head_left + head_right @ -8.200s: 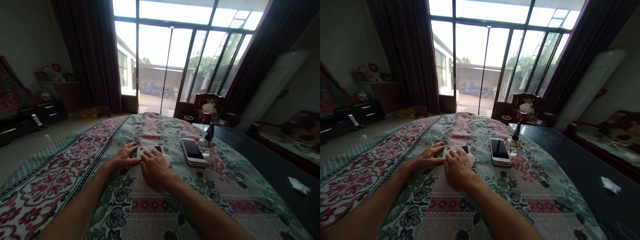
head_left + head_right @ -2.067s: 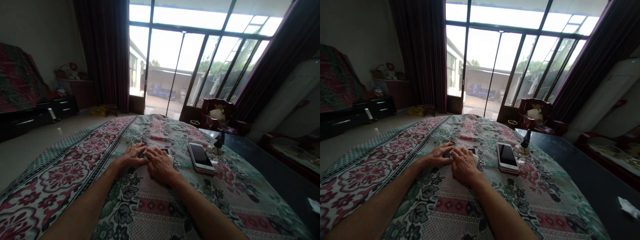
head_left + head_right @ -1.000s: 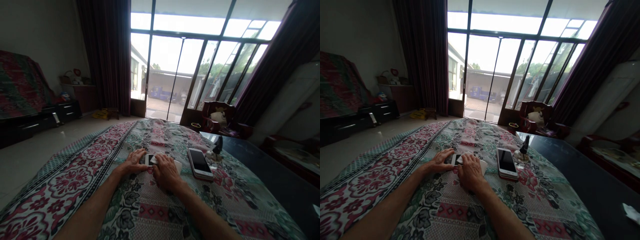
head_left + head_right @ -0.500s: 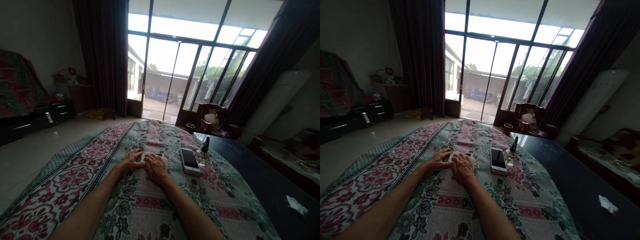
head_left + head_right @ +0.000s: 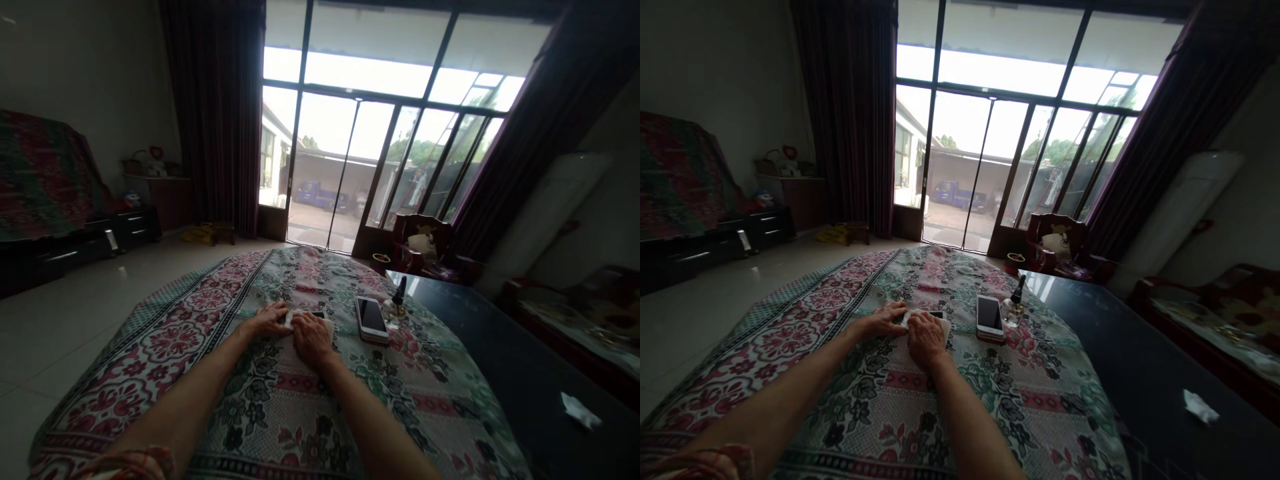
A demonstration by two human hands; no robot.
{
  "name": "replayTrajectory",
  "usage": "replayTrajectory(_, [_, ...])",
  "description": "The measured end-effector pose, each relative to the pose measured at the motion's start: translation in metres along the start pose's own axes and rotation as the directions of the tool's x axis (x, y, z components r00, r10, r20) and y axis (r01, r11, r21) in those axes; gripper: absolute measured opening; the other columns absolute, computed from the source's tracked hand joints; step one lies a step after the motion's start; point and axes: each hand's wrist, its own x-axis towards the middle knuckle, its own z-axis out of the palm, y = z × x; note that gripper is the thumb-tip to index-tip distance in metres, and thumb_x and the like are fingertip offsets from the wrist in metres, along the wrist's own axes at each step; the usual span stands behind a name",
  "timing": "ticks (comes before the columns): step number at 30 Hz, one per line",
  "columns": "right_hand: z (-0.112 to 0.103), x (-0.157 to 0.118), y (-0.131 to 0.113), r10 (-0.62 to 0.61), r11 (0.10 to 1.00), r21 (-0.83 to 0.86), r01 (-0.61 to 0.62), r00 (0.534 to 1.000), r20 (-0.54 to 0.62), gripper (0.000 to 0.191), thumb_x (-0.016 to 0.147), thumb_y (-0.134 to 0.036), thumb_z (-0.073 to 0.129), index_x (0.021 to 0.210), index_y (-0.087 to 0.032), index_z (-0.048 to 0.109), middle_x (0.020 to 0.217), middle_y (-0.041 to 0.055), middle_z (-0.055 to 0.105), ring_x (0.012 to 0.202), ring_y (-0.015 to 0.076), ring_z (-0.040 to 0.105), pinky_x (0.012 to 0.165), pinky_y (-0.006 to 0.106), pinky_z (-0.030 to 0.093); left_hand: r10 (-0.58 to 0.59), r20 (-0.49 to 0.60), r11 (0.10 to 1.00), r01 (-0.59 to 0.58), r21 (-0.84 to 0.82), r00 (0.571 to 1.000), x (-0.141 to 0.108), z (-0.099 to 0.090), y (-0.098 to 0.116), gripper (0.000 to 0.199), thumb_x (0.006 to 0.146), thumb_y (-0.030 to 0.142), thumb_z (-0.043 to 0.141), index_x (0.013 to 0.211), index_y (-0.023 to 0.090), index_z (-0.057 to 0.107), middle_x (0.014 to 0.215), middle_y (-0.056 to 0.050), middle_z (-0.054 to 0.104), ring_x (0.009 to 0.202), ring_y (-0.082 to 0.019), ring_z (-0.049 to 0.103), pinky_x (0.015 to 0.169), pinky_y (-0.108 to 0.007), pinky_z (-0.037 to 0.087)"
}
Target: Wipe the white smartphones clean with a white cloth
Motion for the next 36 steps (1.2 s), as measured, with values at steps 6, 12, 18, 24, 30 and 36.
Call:
replayTrajectory(6, [-0.004,-0.007,-0.007,0.013,1.0,0.02,-0.013,1.0,0.006,0.02,0.094,-0.022,0.044,0.101,-0.024,0.063,0.117,0.0001,0.065,0.112,0.0166,0.051,0.095,0.029,0.032,-0.026,0.015,1.0,0.026,-0.009,1.0,-0.008,0.003,0.002,0.066,0.078,0.052,0.063,0.135,0.023,0.049,0.152,-0.011,0.034,0.142,-0.034,0.022,0.114,-0.052,0.019])
replayTrajectory(12, [-0.004,-0.008,-0.004,-0.007,0.996,0.093,0.006,1.0,0.011,0.021,0.089,-0.014,0.047,0.099,-0.024,0.063,0.117,0.0001,0.065,0.111,0.017,0.052,0.093,0.03,0.032,-0.062,0.008,0.998,0.062,-0.017,0.998,-0.012,0.004,0.006,0.07,0.079,0.053,0.063,0.14,0.023,0.044,0.154,-0.011,0.031,0.143,-0.034,0.019,0.115,-0.052,0.016])
replayTrajectory(18, [-0.006,-0.011,-0.003,-0.04,0.993,0.109,0.037,0.999,0.02,0.021,0.088,-0.013,0.048,0.099,-0.024,0.062,0.117,0.0002,0.065,0.111,0.0179,0.051,0.091,0.031,0.033,-0.039,-0.017,0.999,0.038,-0.015,0.999,-0.012,0.004,0.003,0.069,0.077,0.052,0.067,0.138,0.026,0.048,0.153,-0.008,0.034,0.142,-0.034,0.023,0.116,-0.048,0.018])
replayTrajectory(24, [-0.007,0.001,0.001,-0.083,0.99,0.122,0.073,0.993,0.08,0.022,0.086,-0.013,0.048,0.1,-0.024,0.062,0.118,0.0003,0.065,0.112,0.0176,0.052,0.092,0.03,0.034,0.009,-0.036,0.999,-0.008,0.034,0.999,-0.009,0.01,-0.005,0.066,0.08,0.056,0.062,0.137,0.024,0.049,0.152,-0.01,0.035,0.141,-0.033,0.025,0.114,-0.05,0.021])
replayTrajectory(30, [-0.007,0.008,0.002,-0.06,0.992,0.12,0.049,0.994,0.087,0.027,0.085,-0.01,0.045,0.1,-0.024,0.063,0.121,-0.0001,0.064,0.114,0.017,0.052,0.094,0.03,0.034,-0.019,-0.025,0.998,0.02,0.052,1.0,-0.009,0.01,-0.004,0.069,0.081,0.056,0.059,0.141,0.025,0.043,0.154,-0.009,0.031,0.143,-0.031,0.022,0.115,-0.046,0.018])
replayTrajectory(36, [-0.017,-0.001,0.027,0.122,0.99,0.072,-0.122,0.993,-0.003,0.031,0.082,-0.005,0.043,0.091,-0.025,0.065,0.114,-0.0006,0.067,0.11,0.0156,0.055,0.095,0.028,0.034,-0.038,0.02,0.999,0.038,0.018,0.999,-0.011,0.003,0.0,0.07,0.08,0.052,0.059,0.142,0.023,0.043,0.156,-0.009,0.028,0.143,-0.032,0.019,0.114,-0.049,0.016])
